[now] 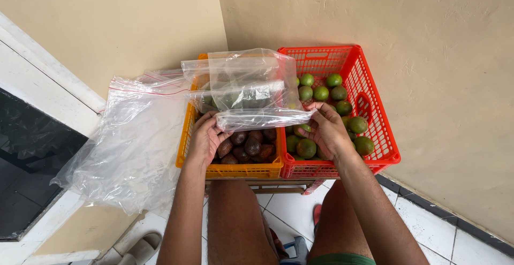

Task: The person places green fruits from a red basket into clear plastic bags. They seal each bag and set it aside in a yellow basket. The person repeats this process for multiple bags.

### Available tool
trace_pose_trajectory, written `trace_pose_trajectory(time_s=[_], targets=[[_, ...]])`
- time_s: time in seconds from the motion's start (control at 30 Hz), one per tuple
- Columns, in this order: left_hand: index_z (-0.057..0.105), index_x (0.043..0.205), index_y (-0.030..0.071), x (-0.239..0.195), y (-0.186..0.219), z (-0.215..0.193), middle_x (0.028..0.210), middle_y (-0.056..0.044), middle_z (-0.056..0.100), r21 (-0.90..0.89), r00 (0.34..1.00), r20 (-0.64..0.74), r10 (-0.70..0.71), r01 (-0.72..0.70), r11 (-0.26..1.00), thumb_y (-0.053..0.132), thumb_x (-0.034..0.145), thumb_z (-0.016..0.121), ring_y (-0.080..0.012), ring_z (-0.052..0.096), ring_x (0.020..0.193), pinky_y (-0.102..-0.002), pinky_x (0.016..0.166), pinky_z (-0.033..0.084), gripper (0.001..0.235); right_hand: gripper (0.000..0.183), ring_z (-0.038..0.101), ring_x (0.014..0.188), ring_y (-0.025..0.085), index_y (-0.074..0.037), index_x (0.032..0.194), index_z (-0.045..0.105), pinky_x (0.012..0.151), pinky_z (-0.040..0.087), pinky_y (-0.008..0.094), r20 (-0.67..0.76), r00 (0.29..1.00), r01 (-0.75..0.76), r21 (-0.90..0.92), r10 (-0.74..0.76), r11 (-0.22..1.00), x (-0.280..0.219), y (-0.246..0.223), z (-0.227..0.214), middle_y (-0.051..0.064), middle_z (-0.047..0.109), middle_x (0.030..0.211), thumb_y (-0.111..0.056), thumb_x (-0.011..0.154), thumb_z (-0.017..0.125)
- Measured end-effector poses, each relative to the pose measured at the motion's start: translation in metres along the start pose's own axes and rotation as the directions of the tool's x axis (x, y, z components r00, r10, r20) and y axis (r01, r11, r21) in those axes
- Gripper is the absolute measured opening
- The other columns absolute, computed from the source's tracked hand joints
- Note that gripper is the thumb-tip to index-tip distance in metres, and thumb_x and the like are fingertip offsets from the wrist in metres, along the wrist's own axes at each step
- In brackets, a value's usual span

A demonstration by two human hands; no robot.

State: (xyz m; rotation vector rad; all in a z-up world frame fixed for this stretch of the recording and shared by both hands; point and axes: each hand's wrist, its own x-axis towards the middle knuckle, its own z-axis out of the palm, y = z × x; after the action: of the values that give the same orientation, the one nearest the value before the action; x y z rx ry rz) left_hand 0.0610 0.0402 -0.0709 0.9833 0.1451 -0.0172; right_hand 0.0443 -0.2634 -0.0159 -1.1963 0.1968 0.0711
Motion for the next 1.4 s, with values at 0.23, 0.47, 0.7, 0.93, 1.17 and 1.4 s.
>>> trace_pose_trajectory(time_s=[0.23, 0.47, 0.7, 0.93, 1.17, 1.4], targets=[[0.063, 0.112, 0.009, -0.007, 0.002, -0.012, 0.115, -0.013, 0.069, -0.184, 0.981, 0.098, 0.167, -0.147, 0.972, 0.015, 0.097, 0.062, -0.0281, 0.069, 0.109, -0.052, 0.099, 0.059, 0.016, 0.020, 0.068, 0.081, 0.016, -0.011, 0.111, 0.062, 0.065, 0.062, 0.032, 0.046, 0.999, -0.015, -0.220, 0.026, 0.975, 0.021, 0.029, -0.015, 0.002, 0.059, 0.094, -0.012, 0.107, 0.042], [0.060, 0.112, 0.006, 0.005, -0.009, -0.019, 0.118, -0.016, 0.068, -0.319, 0.995, 0.098, 0.012, 0.020, 0.948, 0.019, 0.095, 0.057, -0.0338, 0.067, 0.107, -0.054, 0.096, 0.059, 0.022, 0.028, 0.072, 0.073, 0.021, -0.002, 0.121, 0.060, 0.067, 0.061, 0.036, 0.275, 0.961, -0.116, 0.277, 0.037, 0.954, 0.017, 0.013, -0.016, 0.011, 0.067, 0.086, -0.006, 0.096, 0.048], [0.065, 0.097, 0.010, 0.015, -0.011, -0.058, 0.106, -0.011, 0.074, -0.639, 0.996, -0.077, 0.047, -0.085, 0.765, 0.019, 0.080, 0.064, -0.0331, 0.072, 0.107, -0.056, 0.106, 0.054, 0.019, 0.039, 0.070, 0.093, 0.022, 0.003, 0.126, 0.052, 0.096, 0.057, 0.043, 0.431, 0.893, -0.065, 0.404, -0.127, 0.913, -0.016, 0.015, 0.021, 0.012, 0.066, 0.101, -0.015, 0.092, 0.049], [0.060, 0.116, 0.009, -0.027, 0.019, -0.017, 0.116, -0.012, 0.070, -0.437, 0.952, 0.007, 0.305, -0.272, 0.857, 0.017, 0.072, 0.070, -0.0296, 0.067, 0.114, -0.056, 0.111, 0.049, 0.046, 0.078, 0.069, 0.093, 0.017, 0.004, 0.151, 0.040, 0.083, 0.061, 0.032, 0.503, 0.798, 0.387, -0.006, -0.332, 0.922, -0.036, -0.002, 0.032, 0.015, 0.069, 0.105, 0.015, 0.077, 0.065], [0.051, 0.130, 0.004, -0.089, 0.073, 0.078, 0.106, -0.028, 0.068, 0.855, 0.943, 0.270, 0.193, -0.327, 0.403, -0.011, 0.082, 0.062, -0.0419, 0.071, 0.088, -0.045, 0.074, 0.063, 0.052, 0.035, 0.065, 0.091, 0.027, -0.004, 0.116, 0.071, 0.083, 0.053, 0.046, 0.213, 0.822, 0.555, -0.508, -0.528, 0.659, -0.014, -0.017, 0.017, 0.023, 0.070, 0.095, -0.004, 0.088, 0.050], [0.033, 0.135, 0.015, -0.097, 0.058, 0.088, 0.114, -0.016, 0.052, 0.232, 0.292, 0.088, 0.952, -0.936, 0.266, 0.039, 0.100, 0.059, -0.0194, 0.055, 0.097, -0.028, 0.078, 0.045, 0.050, 0.056, 0.062, 0.110, 0.042, 0.000, 0.128, 0.063, 0.095, 0.050, 0.055, 0.328, 0.667, 0.716, -0.528, -0.669, 0.456, -0.041, -0.071, 0.028, 0.028, 0.065, 0.113, -0.011, 0.074, 0.052]])
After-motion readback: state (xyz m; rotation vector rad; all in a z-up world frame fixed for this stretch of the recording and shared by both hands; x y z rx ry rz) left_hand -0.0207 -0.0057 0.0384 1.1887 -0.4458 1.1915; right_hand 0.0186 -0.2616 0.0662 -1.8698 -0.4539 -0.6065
